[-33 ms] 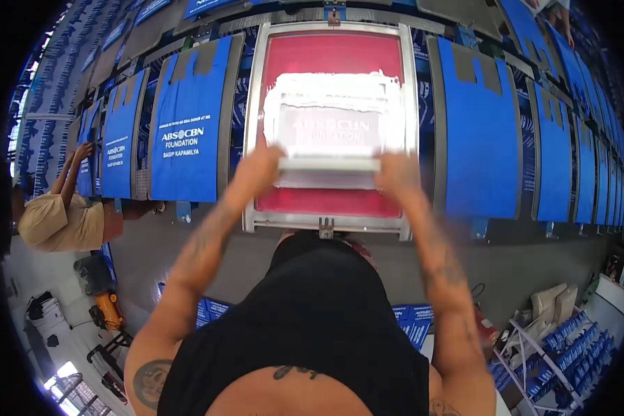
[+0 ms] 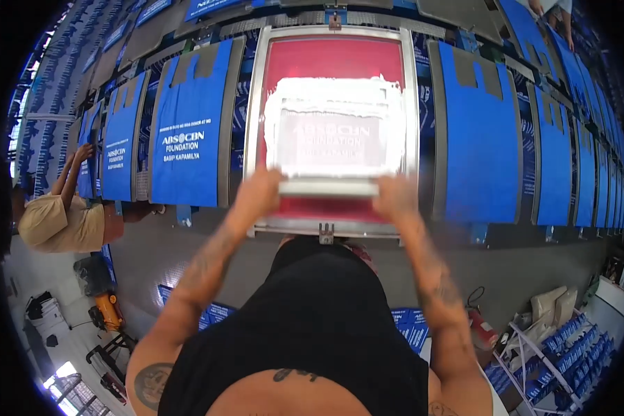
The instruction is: Applying white ink to blue fabric using a manual screen printing frame and squeegee.
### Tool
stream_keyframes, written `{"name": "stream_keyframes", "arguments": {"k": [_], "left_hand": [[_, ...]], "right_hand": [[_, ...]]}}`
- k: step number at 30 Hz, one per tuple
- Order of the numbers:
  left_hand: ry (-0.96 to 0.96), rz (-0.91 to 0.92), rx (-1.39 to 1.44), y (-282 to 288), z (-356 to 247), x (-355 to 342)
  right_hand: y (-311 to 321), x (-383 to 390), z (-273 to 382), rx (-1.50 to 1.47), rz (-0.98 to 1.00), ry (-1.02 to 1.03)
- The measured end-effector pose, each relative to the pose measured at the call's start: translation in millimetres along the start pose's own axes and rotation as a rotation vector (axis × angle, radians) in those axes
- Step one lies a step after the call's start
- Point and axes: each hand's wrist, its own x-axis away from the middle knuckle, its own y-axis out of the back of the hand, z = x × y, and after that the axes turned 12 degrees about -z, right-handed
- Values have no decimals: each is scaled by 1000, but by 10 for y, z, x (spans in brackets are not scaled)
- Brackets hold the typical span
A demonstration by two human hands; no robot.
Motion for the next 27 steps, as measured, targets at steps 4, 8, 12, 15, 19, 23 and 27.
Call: {"name": "stream_keyframes", "arguments": {"k": [4,8,12,15,19,23,27], "left_hand": [[-89,-132,39,-237,104,370],[-169,-94,-7,-285,426,-893],[-116,86,-77,-62,502,-2066],[-169,94,-120,-10,719,-2555],[-236,288,-49,415,428,-2888],[-177,295,-38,743,419,-3004],[-117,378,-68,202,777,-3025]], "right_hand": [[-128,236,175,-142,-121,12],[-157,-850,-106,19,51,-105],[38,-2060,-358,116,92,-25],[188,-2551,-466,-41,161,43],[522,-2594,-595,-283,207,-56],[784,-2771,-439,-329,174,-107],[302,-2929,-546,-229,287,21]]}}
